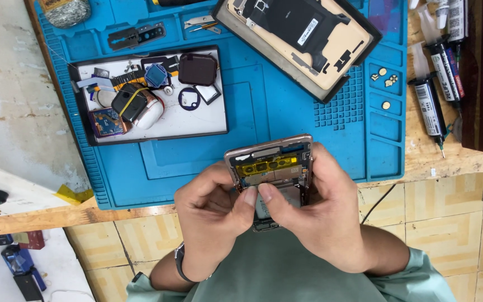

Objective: Installing a battery and connecting internal ribbon cables in a smartphone

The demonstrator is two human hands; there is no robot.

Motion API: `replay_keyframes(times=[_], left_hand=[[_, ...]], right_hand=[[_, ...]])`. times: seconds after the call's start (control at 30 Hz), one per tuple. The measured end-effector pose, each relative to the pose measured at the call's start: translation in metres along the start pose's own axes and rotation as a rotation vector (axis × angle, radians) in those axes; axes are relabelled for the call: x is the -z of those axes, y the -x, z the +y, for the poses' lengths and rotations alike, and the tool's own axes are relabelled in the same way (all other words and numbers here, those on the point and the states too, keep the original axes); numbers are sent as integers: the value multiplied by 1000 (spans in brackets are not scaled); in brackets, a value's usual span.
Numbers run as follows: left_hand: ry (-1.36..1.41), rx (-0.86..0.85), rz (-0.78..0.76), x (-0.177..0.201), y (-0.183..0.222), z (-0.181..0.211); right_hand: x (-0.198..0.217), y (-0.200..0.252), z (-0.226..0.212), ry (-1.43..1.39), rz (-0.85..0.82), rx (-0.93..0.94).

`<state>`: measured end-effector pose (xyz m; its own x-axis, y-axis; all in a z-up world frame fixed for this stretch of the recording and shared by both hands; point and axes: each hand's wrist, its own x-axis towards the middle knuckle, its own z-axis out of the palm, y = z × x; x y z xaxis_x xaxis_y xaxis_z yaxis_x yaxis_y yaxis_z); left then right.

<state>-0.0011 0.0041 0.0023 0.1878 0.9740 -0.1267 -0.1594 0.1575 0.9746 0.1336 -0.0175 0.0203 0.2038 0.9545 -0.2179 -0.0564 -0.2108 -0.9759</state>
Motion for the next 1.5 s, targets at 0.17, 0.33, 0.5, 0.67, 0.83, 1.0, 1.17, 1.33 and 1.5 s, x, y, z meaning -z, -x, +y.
replay_keyframes(times=[0.17,0.33,0.5,0.67,0.83,1.0,1.17,1.33,1.5], left_hand=[[-21,2,8,-3,-3,2],[39,70,12,-1,-4,2],[-21,144,-10,0,-13,3],[2,180,-5,0,-16,1],[-25,188,7,0,-16,-3],[-42,121,30,1,-11,1],[-26,43,82,3,-4,-1],[12,16,90,-1,1,4],[-114,-50,60,-1,2,9]], right_hand=[[5,0,1,-31,-27,-15],[9,-5,-4,15,-69,-44],[13,-12,-3,46,-91,-31],[10,-14,-4,30,-87,-49],[12,-15,-1,5,-94,-69],[17,-10,-2,6,-115,-39],[23,-2,6,51,-51,-3],[21,1,7,60,-31,42],[15,3,-1,74,17,35]])
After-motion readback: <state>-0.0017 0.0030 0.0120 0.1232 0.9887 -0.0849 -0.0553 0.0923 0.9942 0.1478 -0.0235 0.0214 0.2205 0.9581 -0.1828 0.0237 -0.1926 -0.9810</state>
